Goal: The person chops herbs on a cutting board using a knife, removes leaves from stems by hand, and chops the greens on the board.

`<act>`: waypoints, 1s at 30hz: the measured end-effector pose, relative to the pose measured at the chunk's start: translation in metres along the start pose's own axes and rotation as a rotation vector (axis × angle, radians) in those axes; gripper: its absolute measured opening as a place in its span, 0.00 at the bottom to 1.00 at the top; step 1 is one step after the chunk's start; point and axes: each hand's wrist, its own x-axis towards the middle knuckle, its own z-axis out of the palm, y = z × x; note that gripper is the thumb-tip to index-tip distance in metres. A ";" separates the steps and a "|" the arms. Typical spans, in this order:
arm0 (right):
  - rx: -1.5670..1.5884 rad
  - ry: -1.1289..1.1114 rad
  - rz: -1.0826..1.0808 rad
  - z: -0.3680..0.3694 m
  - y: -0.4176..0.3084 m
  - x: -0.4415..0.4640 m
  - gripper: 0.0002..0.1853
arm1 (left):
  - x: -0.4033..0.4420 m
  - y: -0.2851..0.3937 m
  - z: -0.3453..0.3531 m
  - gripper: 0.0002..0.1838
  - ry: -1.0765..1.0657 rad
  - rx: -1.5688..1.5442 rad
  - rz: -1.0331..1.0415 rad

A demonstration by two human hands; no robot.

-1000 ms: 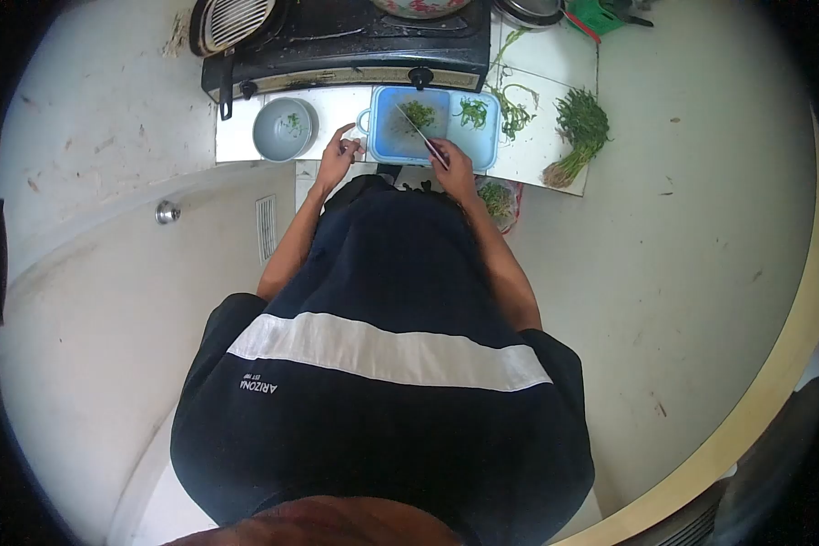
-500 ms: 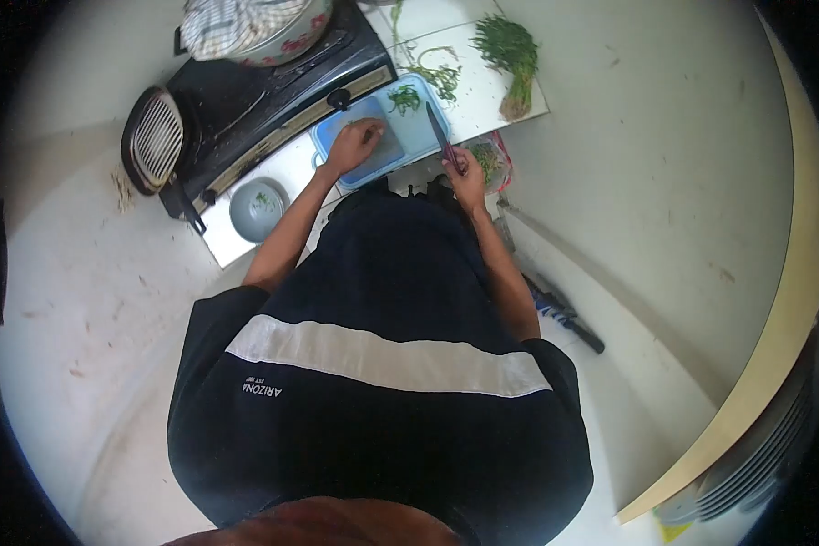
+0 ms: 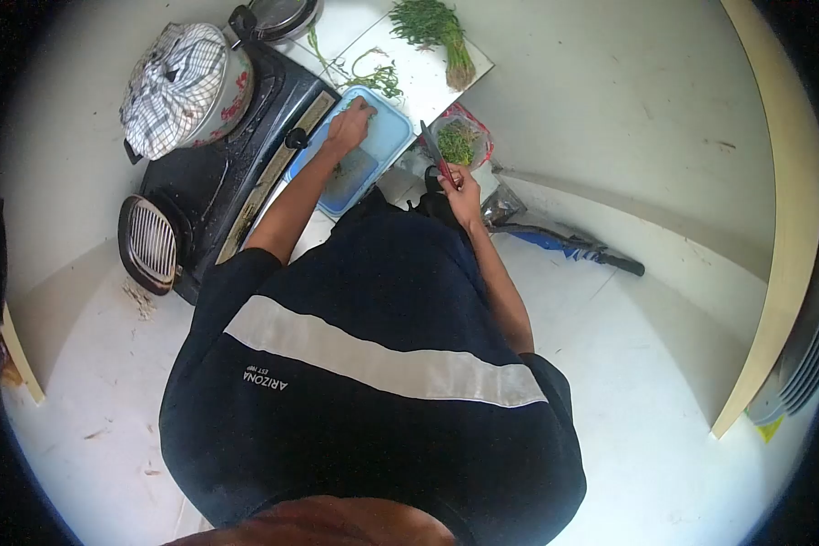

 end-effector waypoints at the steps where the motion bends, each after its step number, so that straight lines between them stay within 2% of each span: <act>1: -0.010 0.016 0.001 0.000 0.001 -0.002 0.18 | 0.003 -0.004 0.002 0.19 -0.019 0.027 0.033; 4: -0.022 0.043 0.057 -0.003 -0.001 -0.005 0.18 | 0.007 -0.010 0.001 0.17 -0.064 0.055 0.049; 9: 0.006 0.047 0.026 -0.001 0.002 0.000 0.18 | 0.003 -0.012 -0.004 0.10 -0.090 0.034 -0.001; 12: 0.023 0.026 0.023 0.000 -0.001 0.004 0.18 | 0.000 -0.019 0.005 0.08 0.032 -0.124 -0.019; 14: 0.051 0.012 0.010 0.001 -0.004 0.010 0.18 | 0.002 -0.025 0.009 0.08 0.203 -0.319 0.013; 18: 0.017 -0.004 -0.007 0.002 -0.017 0.016 0.17 | 0.003 -0.032 0.016 0.08 0.379 -0.409 0.036; 20: 0.018 -0.016 -0.007 0.004 -0.018 0.019 0.16 | -0.004 -0.017 0.001 0.06 0.297 -0.569 -0.163; 27: 0.026 -0.103 -0.025 0.006 -0.023 0.034 0.17 | -0.009 -0.014 0.003 0.09 0.337 -0.795 -0.234; 30: 0.002 -0.109 -0.033 0.005 -0.023 0.038 0.17 | -0.015 -0.013 0.001 0.09 0.274 -0.899 -0.348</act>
